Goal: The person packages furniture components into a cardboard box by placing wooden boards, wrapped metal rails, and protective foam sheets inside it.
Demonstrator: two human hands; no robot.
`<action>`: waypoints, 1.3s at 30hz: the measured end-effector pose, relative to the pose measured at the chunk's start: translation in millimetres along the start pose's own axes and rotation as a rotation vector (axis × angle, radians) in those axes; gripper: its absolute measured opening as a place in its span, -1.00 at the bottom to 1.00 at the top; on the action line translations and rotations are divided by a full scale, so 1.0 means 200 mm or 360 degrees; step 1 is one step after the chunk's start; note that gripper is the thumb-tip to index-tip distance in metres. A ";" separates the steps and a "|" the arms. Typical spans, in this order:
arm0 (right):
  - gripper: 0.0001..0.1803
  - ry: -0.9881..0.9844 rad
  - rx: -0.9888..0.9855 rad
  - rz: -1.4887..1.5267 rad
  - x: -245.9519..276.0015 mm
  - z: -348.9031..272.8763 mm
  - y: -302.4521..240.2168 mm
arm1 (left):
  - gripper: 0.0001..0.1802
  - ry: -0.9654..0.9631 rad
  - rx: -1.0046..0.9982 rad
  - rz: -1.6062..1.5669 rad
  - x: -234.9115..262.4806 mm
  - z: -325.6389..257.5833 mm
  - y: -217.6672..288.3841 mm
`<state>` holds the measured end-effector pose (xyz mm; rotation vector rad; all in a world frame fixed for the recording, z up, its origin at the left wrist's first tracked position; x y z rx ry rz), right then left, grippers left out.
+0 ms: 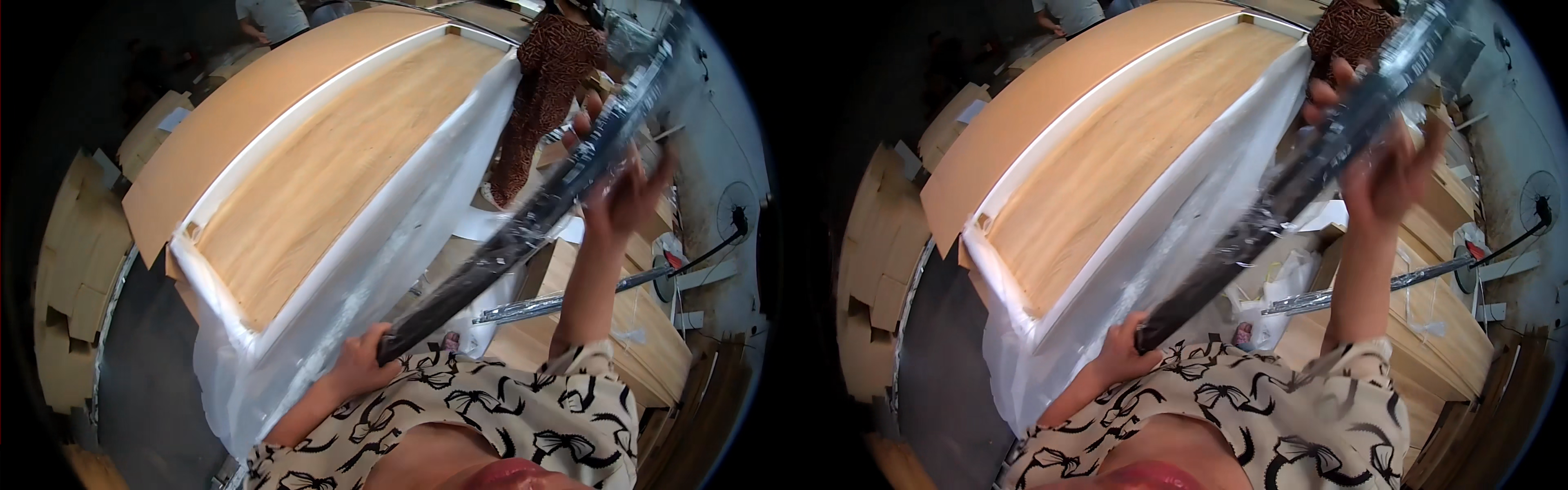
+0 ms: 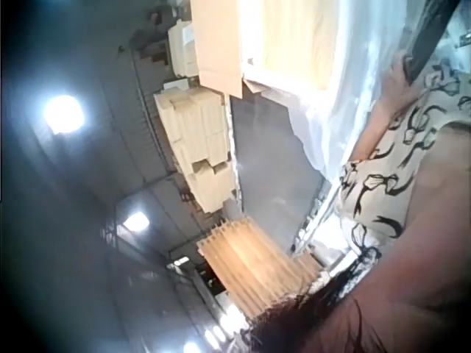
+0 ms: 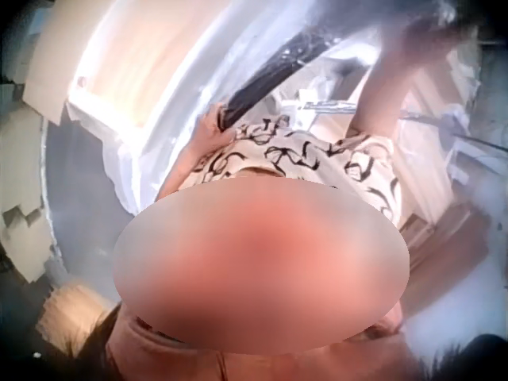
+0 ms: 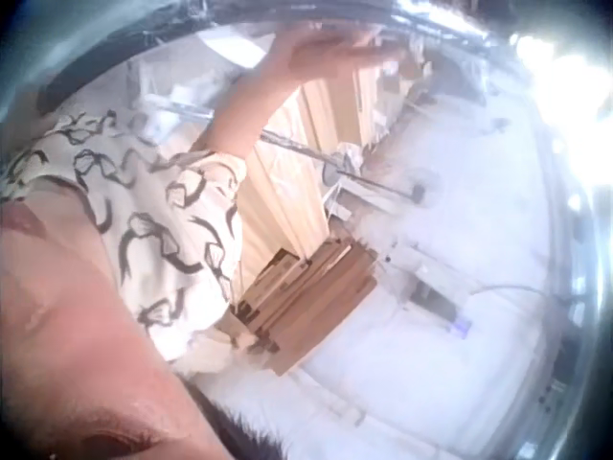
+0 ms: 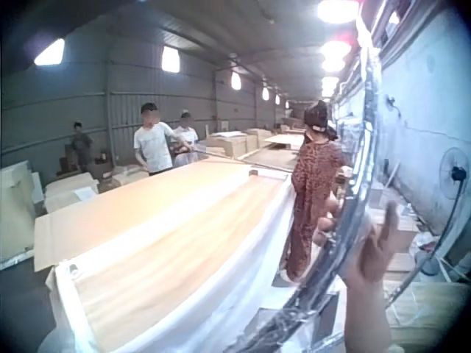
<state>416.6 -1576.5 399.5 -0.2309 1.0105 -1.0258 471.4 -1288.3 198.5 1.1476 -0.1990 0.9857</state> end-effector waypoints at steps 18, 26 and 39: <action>-0.70 0.0577 -0.1322 0.0499 0.06 0.11 1.85 | -0.59 0.0563 0.1188 0.1350 0.67 -0.91 0.20; -0.72 0.0754 -0.1376 0.0622 0.49 0.36 1.91 | -0.57 0.0332 0.1217 0.1391 0.85 -0.50 -0.15; -0.64 0.0951 -0.1405 0.0589 1.35 0.85 1.71 | -0.57 0.0203 0.1037 0.1194 0.75 0.37 -0.74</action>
Point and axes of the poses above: each hand's wrist, its own z-axis towards the middle knuckle, its own x-axis out of the back of the hand, y = z × x, the point moved 6 cm from there along z, towards the middle knuckle, and after that the axes turned 10 degrees about -x, right-handed, at the moved point
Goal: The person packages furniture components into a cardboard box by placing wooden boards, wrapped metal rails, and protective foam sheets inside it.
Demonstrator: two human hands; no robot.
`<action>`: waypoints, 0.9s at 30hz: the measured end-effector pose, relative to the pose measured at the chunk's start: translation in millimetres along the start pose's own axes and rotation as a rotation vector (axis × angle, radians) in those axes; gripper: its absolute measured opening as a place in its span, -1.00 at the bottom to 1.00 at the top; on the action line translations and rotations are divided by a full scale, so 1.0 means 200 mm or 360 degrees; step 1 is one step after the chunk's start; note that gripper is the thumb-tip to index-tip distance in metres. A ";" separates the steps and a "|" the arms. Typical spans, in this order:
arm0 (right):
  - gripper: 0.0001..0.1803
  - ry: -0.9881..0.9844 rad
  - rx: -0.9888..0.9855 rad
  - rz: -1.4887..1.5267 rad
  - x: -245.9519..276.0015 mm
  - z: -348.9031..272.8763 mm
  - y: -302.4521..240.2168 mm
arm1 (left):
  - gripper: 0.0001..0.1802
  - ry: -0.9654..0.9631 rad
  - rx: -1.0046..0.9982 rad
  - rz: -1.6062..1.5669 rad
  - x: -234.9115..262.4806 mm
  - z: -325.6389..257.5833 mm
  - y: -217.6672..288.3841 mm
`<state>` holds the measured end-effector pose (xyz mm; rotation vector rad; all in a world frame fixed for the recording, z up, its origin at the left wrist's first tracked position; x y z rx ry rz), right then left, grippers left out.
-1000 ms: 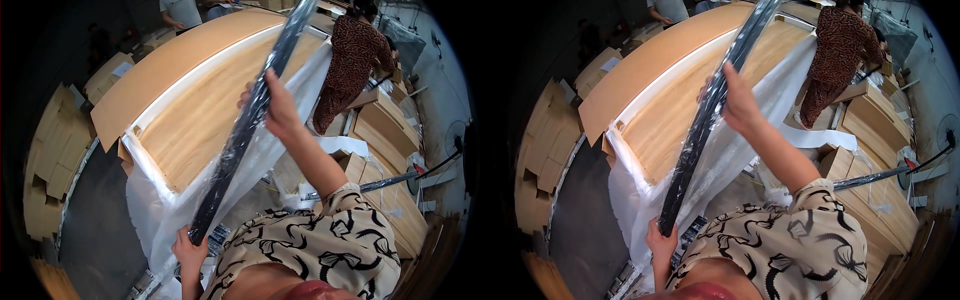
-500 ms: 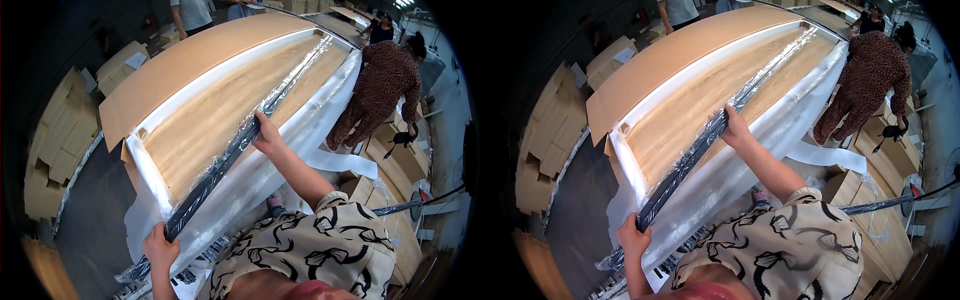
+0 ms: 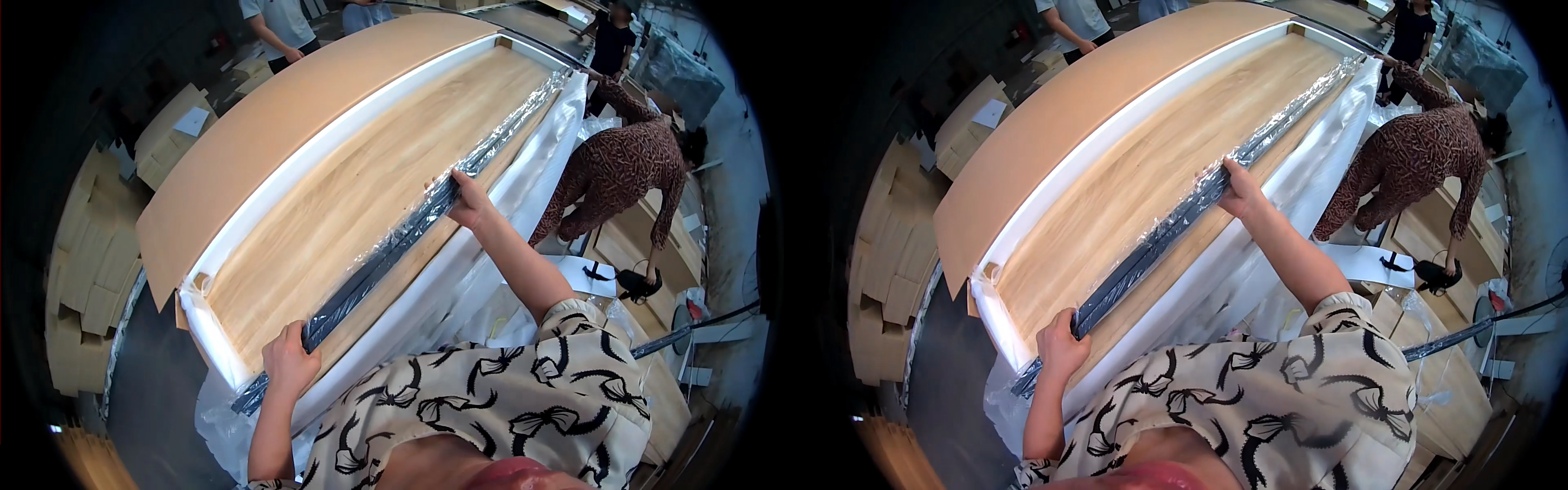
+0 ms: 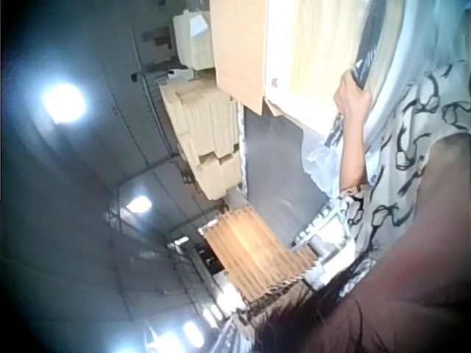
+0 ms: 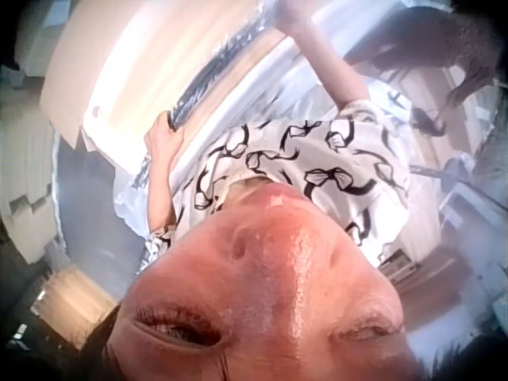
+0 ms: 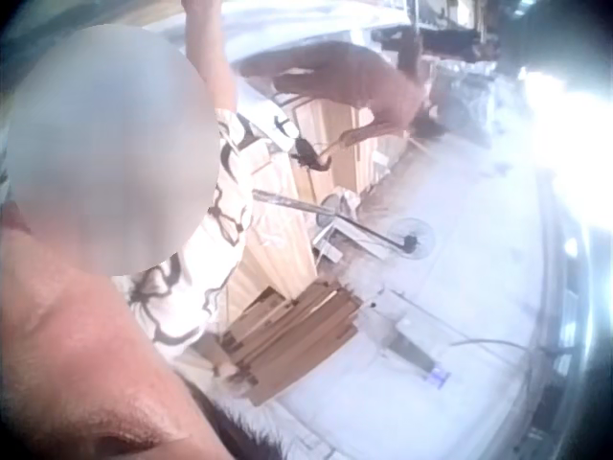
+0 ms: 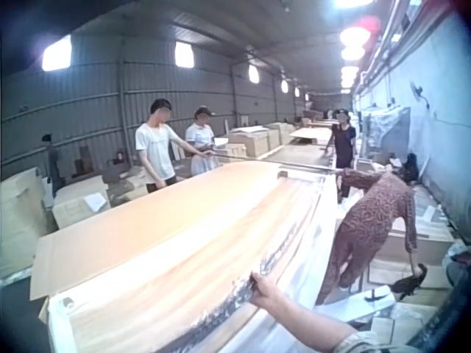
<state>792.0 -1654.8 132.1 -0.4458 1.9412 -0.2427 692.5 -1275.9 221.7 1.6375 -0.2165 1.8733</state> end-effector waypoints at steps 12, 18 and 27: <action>-0.71 0.0418 0.0103 -0.0001 0.22 0.12 -0.17 | -0.56 -0.0297 0.0057 -0.0178 -0.29 0.22 0.00; -0.70 0.0831 0.0099 -0.0481 0.12 -0.08 -0.26 | -0.57 -0.0548 0.0023 -0.0316 -0.43 0.30 0.05; -0.54 0.0501 0.1181 -0.3122 -0.07 -0.10 -0.16 | -0.51 -0.0551 -0.0267 -0.0489 -0.63 0.21 0.05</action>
Point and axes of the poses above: each hand's wrist, its own z-axis towards the middle knuckle, its own x-axis out of the back of the hand, y = z × x, the point moved 6 cm from there along z, towards the middle knuckle, and after that the axes turned 10 degrees about -x, right-handed, at the moved point
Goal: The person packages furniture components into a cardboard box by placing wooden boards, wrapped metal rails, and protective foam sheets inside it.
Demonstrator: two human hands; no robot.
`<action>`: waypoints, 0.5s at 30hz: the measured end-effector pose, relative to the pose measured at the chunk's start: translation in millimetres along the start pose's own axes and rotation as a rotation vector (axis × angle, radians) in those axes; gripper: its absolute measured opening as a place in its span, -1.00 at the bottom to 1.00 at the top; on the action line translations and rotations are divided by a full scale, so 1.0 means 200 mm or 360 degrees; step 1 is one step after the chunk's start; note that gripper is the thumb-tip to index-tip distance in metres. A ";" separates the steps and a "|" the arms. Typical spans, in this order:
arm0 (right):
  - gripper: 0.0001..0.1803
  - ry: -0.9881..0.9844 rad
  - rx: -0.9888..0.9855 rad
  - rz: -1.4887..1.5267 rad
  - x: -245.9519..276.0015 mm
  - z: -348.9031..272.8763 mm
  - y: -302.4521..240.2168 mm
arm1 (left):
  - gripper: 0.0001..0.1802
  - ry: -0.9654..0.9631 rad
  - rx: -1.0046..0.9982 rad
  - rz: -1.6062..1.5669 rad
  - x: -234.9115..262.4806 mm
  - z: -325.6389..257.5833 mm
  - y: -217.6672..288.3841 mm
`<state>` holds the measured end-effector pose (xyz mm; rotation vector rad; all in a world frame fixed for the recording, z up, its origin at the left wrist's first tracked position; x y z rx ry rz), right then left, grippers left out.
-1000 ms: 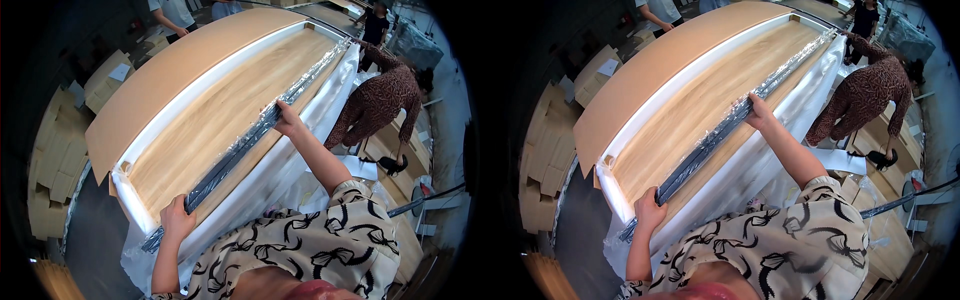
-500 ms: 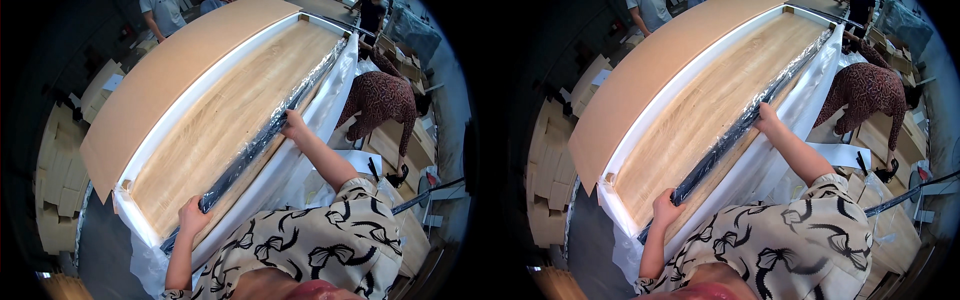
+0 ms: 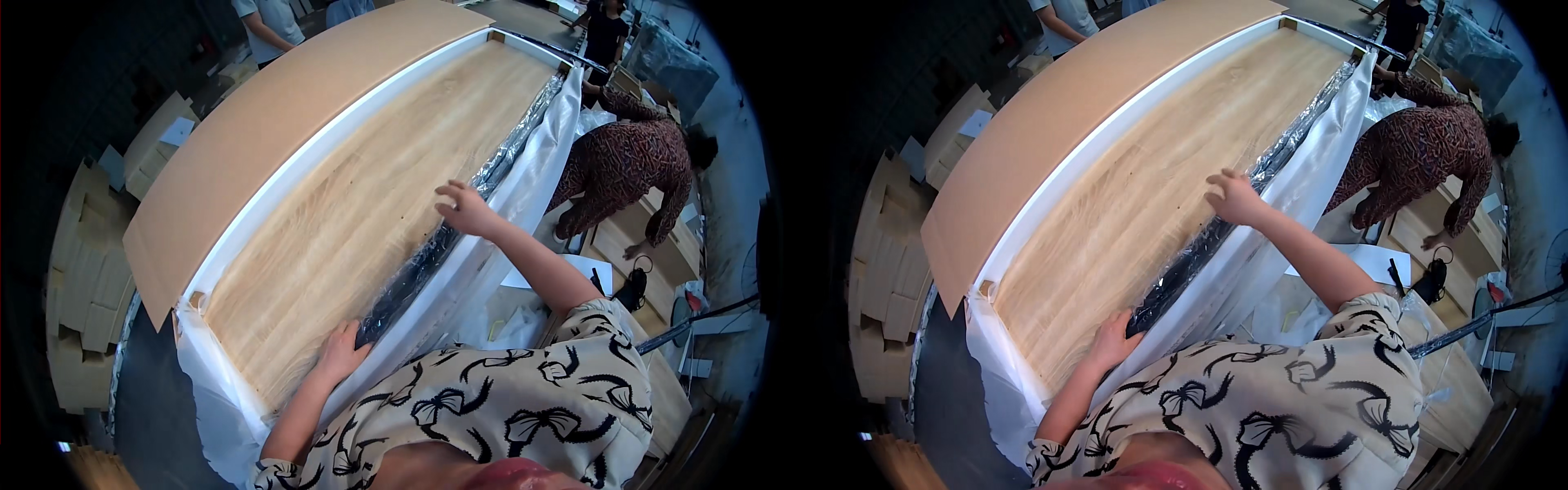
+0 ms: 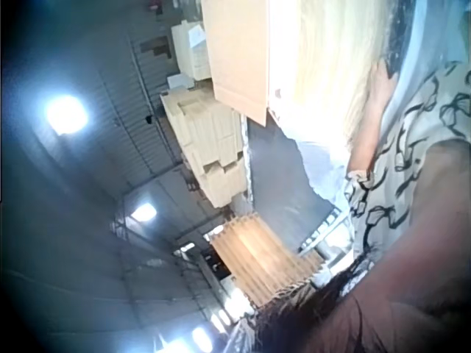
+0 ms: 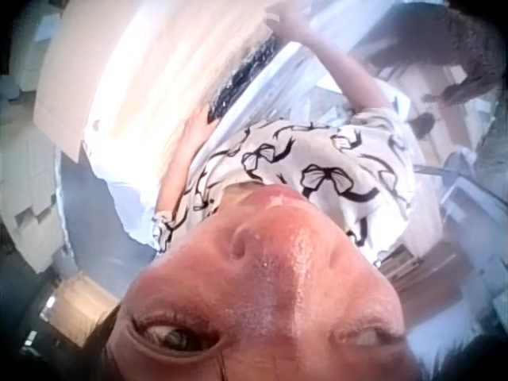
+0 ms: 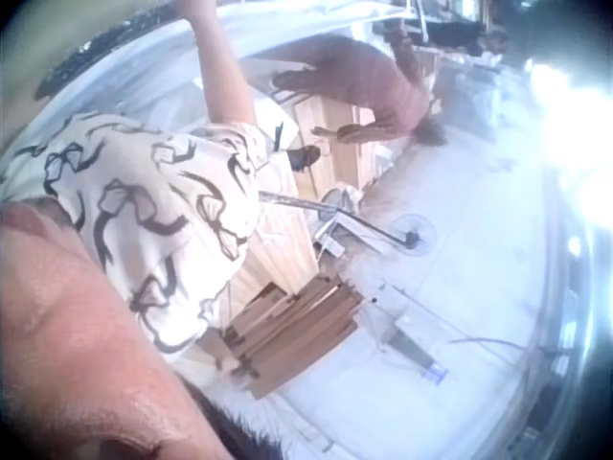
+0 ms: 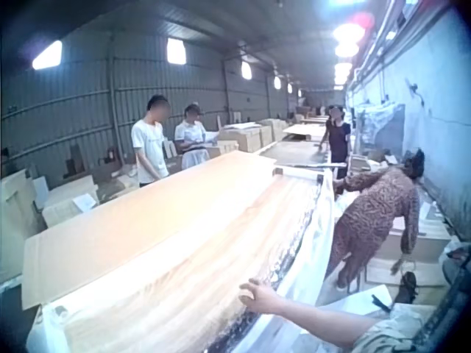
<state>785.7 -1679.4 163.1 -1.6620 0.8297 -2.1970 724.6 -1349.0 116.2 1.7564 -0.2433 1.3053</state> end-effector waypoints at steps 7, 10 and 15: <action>-0.65 -0.0788 0.0156 -0.0846 -0.28 -0.08 -0.09 | -0.56 0.0051 -0.0135 0.0072 0.11 -0.09 0.04; -0.71 -0.0755 0.0102 -0.0787 -0.27 -0.09 -0.05 | -0.57 0.0056 0.0024 -0.0159 0.12 -0.17 0.02; -0.80 0.0561 0.0385 0.0186 0.18 -0.12 -0.12 | -0.58 0.0251 0.0216 -0.0635 0.08 -0.36 -0.10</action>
Point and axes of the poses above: each hand's wrist, its own z-axis towards the middle knuckle, its own x-axis out of the back of the hand, y = z × x, the point moved 6 cm from there along z, towards the middle knuckle, and after that the axes turned 10 degrees about -x, right-handed, at the moved point
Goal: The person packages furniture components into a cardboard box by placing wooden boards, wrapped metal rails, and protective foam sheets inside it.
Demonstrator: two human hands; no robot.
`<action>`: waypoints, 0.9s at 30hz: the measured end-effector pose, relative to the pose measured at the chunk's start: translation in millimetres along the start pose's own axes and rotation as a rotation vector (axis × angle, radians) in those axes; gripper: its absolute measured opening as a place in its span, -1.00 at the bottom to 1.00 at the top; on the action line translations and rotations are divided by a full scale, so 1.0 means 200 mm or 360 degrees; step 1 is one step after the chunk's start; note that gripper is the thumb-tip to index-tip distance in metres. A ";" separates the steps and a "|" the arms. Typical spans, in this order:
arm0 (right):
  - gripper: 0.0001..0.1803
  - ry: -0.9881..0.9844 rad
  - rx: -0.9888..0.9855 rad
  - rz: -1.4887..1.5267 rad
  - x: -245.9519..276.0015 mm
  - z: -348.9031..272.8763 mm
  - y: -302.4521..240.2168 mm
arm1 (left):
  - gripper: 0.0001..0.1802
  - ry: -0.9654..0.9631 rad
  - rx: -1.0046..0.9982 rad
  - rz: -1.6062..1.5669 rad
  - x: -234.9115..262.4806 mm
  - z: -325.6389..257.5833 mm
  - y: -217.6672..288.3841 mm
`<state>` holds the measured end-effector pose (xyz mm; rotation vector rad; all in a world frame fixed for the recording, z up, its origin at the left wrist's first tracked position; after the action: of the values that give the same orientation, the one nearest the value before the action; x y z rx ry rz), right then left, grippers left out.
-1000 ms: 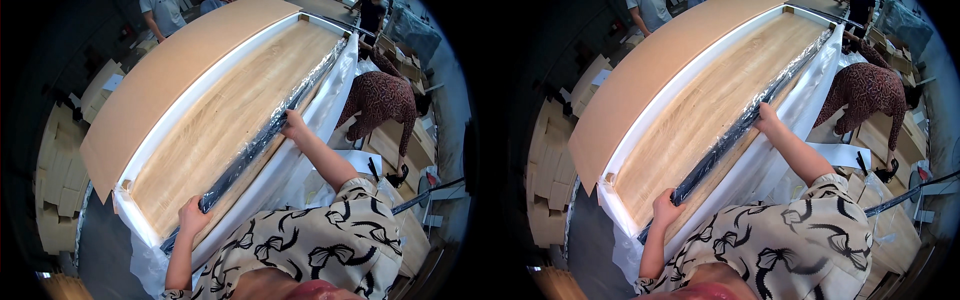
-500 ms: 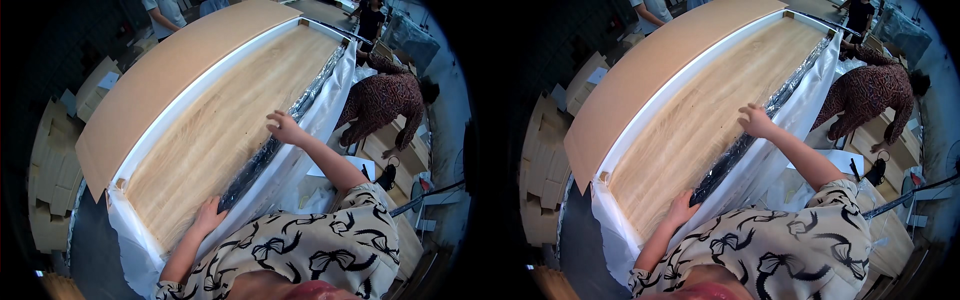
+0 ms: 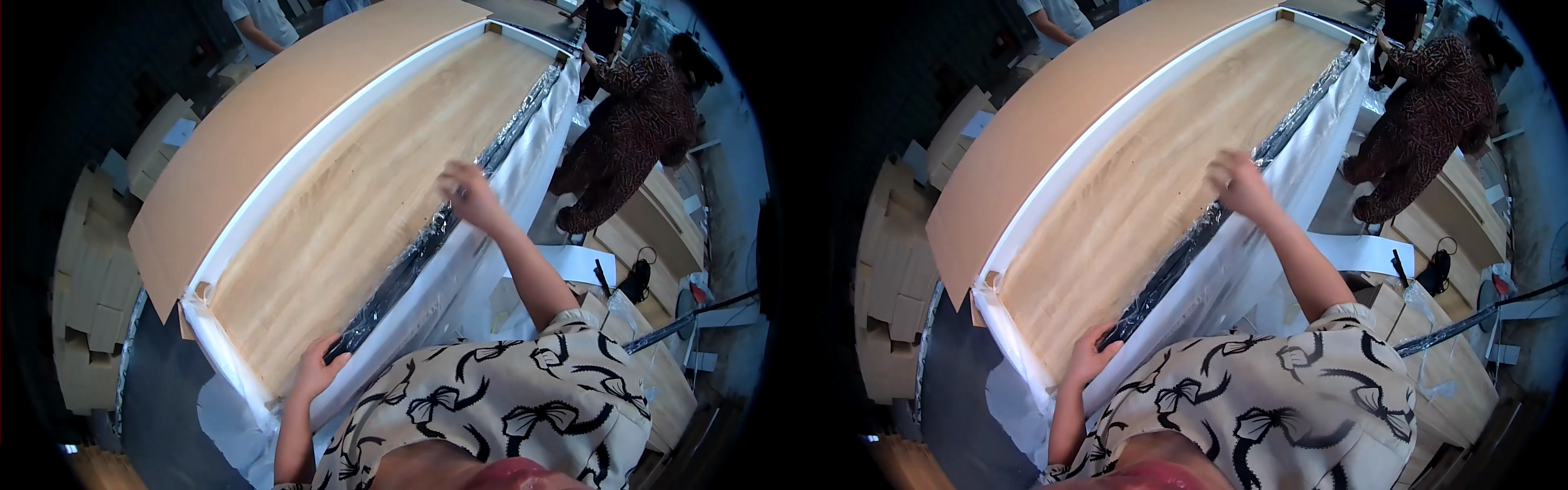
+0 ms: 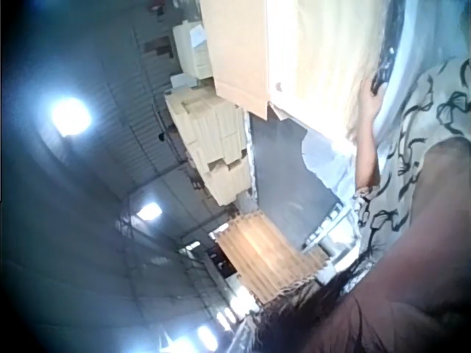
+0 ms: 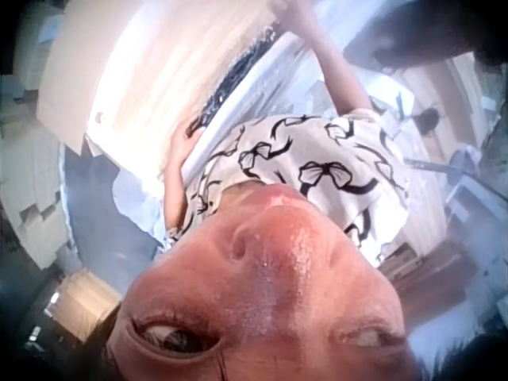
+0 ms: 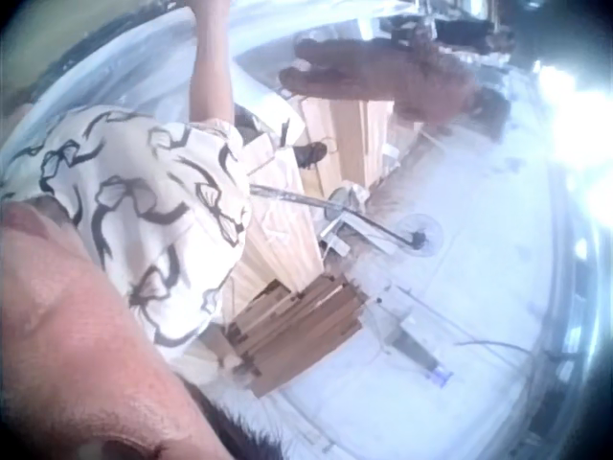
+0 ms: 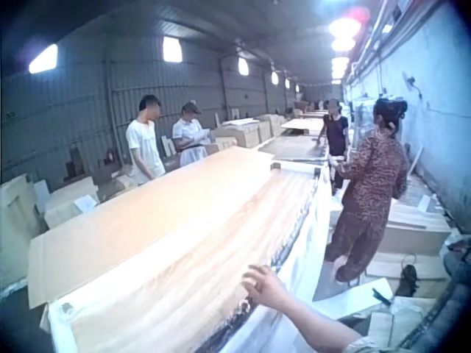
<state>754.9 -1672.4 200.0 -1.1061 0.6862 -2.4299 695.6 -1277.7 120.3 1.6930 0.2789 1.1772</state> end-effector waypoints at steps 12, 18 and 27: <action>-0.02 0.0565 -0.2978 0.1346 -0.03 -1.50 1.32 | -0.94 0.2077 0.0741 -0.0046 0.13 -1.20 0.14; -0.27 0.0076 -0.2366 0.2578 -0.57 -1.44 1.13 | -0.28 0.1933 0.1382 -0.1364 -0.50 -1.46 -0.20; -0.63 -0.0652 -0.2263 0.2063 -0.25 -1.46 1.26 | -0.40 0.1155 0.0962 -0.1032 -0.55 -1.02 -0.13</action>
<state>593.6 -1770.8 -141.1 -0.8894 2.1359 -0.4056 485.7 -1216.7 38.7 1.3874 1.6331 1.2077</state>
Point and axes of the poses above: each hand's wrist, its own z-axis towards the middle knuckle, its own x-axis out of the back of the hand, y = z × x, the point moved 6 cm from there along z, towards the middle knuckle, and after that the axes turned 10 degrees about -x, right-handed, at the moved point
